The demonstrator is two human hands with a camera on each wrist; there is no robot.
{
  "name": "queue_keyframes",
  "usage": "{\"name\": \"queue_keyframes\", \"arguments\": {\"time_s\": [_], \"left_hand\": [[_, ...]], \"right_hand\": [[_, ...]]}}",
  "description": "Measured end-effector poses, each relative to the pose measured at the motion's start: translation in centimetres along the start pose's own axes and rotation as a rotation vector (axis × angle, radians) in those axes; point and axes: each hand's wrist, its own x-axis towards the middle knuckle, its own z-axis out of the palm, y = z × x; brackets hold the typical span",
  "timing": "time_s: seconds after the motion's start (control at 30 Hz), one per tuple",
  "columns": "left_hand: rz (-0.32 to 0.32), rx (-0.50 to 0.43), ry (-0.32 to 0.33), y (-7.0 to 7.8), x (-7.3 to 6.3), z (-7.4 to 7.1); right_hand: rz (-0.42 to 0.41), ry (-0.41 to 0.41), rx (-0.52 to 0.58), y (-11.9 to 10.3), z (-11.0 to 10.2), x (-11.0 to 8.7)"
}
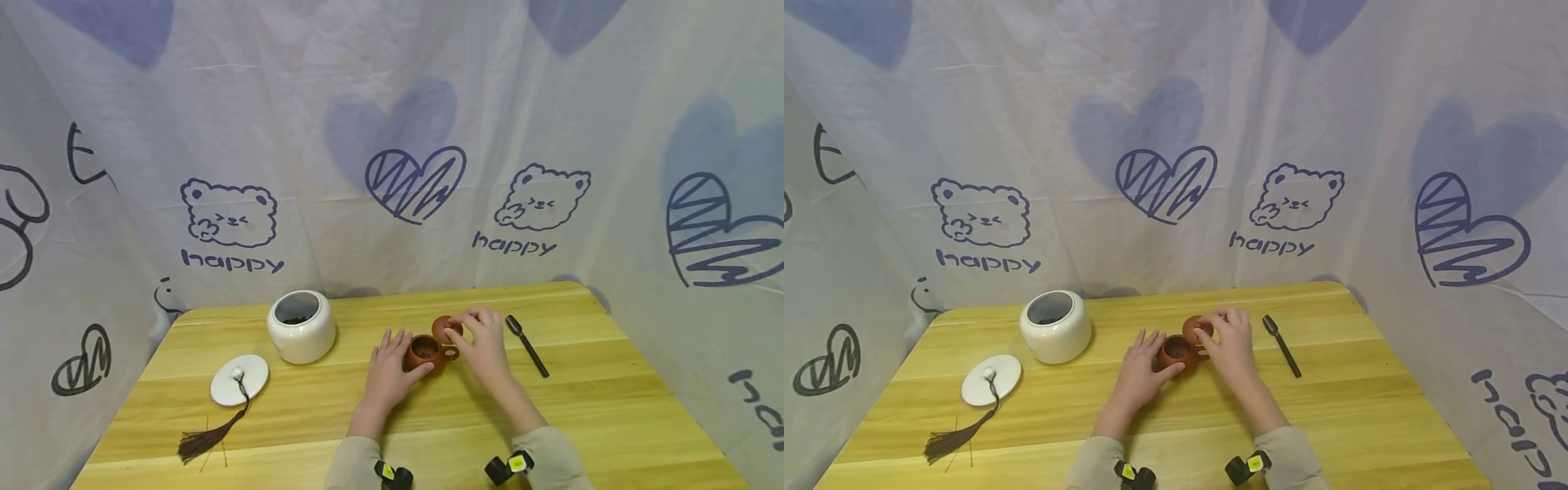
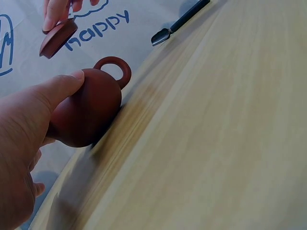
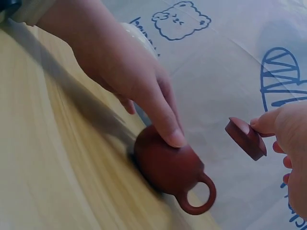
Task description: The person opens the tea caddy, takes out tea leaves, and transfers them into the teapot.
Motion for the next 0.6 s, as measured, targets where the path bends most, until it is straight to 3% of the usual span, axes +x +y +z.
{"name": "queue_keyframes", "arguments": {"time_s": [0.33, 0.6], "left_hand": [[0.006, 0.002, 0.007, -0.1, 0.1, 0.2], [0.012, 0.007, 0.012, -0.1, 0.0, 0.1]], "right_hand": [[0.009, -0.045, 0.081, -0.3, 1.5, -0.8], [0.065, -0.104, 0.107, 0.1, 3.0, -1.7]]}}
